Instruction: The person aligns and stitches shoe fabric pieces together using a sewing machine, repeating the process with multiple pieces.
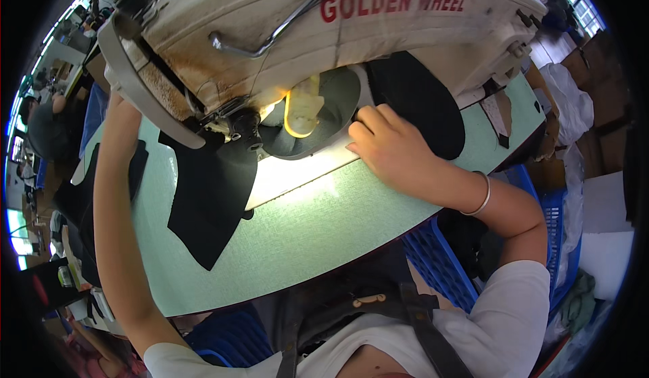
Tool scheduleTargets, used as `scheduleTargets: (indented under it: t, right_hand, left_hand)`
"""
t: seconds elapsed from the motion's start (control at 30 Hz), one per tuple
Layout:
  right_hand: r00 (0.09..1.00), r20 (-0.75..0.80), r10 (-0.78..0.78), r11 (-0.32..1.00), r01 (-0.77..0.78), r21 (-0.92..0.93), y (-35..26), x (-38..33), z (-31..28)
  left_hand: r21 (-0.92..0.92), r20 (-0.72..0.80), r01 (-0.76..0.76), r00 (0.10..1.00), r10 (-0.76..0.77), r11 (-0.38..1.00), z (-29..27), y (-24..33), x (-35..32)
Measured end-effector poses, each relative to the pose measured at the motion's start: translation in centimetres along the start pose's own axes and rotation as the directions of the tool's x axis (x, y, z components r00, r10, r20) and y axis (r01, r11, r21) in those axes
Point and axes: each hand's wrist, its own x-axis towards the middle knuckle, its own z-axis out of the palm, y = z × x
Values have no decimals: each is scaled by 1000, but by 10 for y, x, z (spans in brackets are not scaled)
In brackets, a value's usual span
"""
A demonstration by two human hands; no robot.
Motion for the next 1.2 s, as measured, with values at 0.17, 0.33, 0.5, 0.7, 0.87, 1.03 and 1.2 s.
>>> scheduleTargets:
  t: [0.17, 0.33, 0.5, 0.7, 0.87, 1.03, 1.2]
  right_hand:
    - [998, 54, 14, 994, -20, 111, -2, -8, -15]
    - [997, 74, 6, 992, -15, 124, 5, -11, -22]
    - [967, 126, 221, 974, -225, 12, 23, 1, -70]
    - [974, -54, 219, 971, -213, 106, 73, 21, -32]
    - [984, -178, 15, 998, -5, 60, 92, 41, -6]
    - [933, -352, -78, 996, 90, 18, 90, 48, 2]
    - [935, -341, -97, 994, 108, 13, 91, 50, 1]
  left_hand:
    - [74, -33, -71, 997, 73, 995, 9, 1, 25]
    - [122, -37, -148, 987, 154, 981, 28, -11, 60]
    - [181, -52, -178, 980, 190, 967, 43, -28, 81]
    - [213, -45, -240, 966, 255, 947, 72, -39, 104]
    - [245, -31, -288, 952, 305, 926, 91, -46, 120]
    - [284, -34, -319, 939, 342, 904, 103, -55, 128]
    - [322, -42, -347, 924, 380, 881, 110, -65, 134]
